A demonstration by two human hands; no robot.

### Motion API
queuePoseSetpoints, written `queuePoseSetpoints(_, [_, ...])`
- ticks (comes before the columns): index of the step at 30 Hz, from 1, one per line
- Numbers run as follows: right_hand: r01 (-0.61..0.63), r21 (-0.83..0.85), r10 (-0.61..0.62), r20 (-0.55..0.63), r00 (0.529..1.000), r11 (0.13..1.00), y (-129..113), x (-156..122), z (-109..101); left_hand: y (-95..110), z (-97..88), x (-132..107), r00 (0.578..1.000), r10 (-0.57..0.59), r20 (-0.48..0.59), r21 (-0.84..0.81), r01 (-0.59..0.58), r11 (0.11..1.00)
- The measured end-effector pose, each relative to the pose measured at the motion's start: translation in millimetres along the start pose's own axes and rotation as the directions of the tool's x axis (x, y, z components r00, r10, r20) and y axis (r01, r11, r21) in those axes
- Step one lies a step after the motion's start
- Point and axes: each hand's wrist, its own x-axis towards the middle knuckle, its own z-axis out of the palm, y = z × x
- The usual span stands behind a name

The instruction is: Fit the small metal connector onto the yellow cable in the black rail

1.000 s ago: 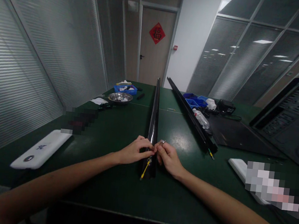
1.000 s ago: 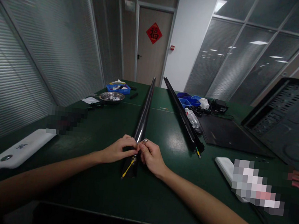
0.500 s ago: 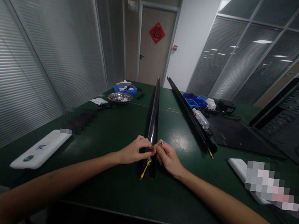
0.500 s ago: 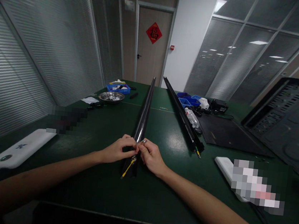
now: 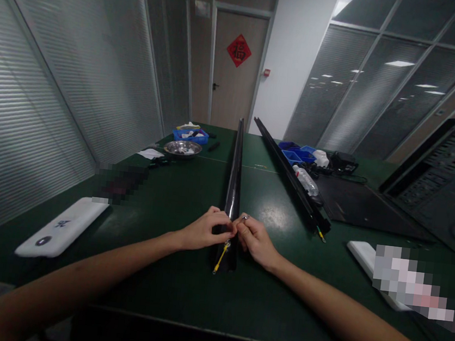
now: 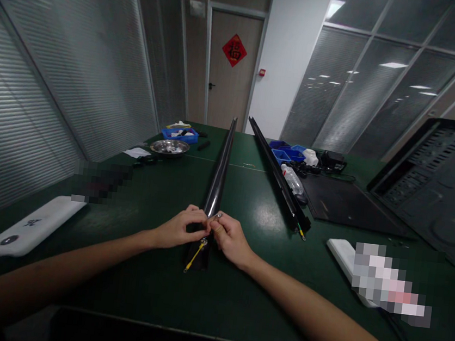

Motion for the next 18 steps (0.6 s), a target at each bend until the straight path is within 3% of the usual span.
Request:
queuePoseSetpoints(13, [0.037, -0.107, -0.039, -0.019, 0.999, 0.994, -2, -3, 1, 1, -1.9, 0, 1.0, 0.02, 0.016, 0.002, -0.02, 1.0])
queuePoseSetpoints(18, [0.112, -0.21, -0.119, -0.022, 0.993, 0.971, -10, -2, 2, 0, -2.0, -1, 0.999, 0.028, 0.022, 0.02, -0.029, 0.999])
